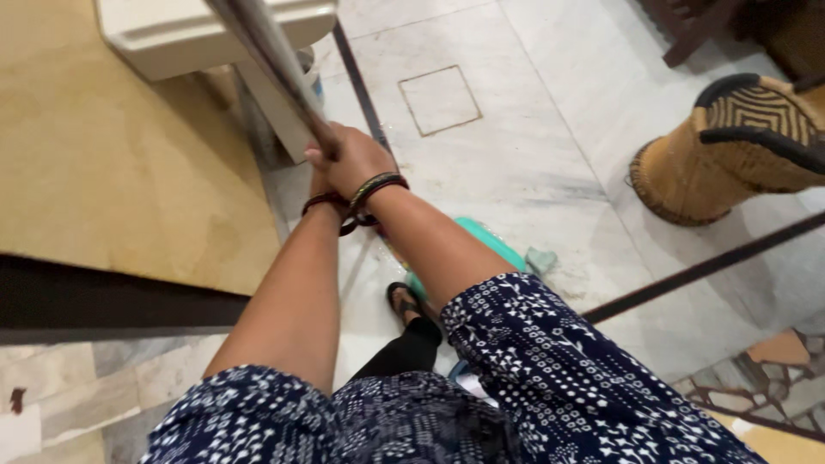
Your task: The person fills a bucket with water from a tap, moves two plastic stools out of the way, and uses a floor wiper to sweep water across the bathroom floor toward the drain.
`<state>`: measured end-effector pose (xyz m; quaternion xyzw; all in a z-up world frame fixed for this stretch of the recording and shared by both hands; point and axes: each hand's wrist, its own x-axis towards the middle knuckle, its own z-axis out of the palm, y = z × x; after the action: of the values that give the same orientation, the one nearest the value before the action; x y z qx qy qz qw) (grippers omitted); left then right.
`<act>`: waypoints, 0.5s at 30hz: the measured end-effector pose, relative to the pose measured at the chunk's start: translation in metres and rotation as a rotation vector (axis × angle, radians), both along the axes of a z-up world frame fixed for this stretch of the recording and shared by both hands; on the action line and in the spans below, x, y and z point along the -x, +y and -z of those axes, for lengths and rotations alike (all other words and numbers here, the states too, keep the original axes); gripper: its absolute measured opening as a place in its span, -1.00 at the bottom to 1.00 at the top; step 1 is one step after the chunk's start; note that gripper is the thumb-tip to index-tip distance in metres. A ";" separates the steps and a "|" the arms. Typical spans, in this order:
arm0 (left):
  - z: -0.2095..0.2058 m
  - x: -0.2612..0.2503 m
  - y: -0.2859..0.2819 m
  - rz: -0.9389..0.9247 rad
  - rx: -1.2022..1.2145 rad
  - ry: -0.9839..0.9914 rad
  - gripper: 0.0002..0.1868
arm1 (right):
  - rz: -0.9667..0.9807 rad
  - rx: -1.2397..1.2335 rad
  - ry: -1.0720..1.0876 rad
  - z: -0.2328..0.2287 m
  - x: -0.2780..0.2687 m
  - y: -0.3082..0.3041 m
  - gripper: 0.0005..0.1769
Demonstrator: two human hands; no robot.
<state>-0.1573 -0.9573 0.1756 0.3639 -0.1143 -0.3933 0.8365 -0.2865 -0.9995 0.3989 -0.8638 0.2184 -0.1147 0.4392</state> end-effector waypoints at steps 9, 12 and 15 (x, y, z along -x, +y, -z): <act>0.002 -0.013 -0.005 0.121 0.214 0.043 -0.51 | -0.096 0.054 0.010 0.008 -0.019 0.018 -0.66; -0.035 -0.031 -0.007 -0.044 -0.401 -0.765 -0.48 | -0.083 0.061 -0.163 -0.007 -0.035 0.010 -0.63; -0.102 -0.018 -0.012 -0.122 -0.551 -0.458 -0.51 | -0.061 0.168 -0.212 -0.054 -0.038 -0.004 -0.67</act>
<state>-0.1394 -0.9698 0.2776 0.6603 -0.1664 -0.2671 0.6819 -0.2489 -1.0032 0.4526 -0.8869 0.1341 -0.2098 0.3892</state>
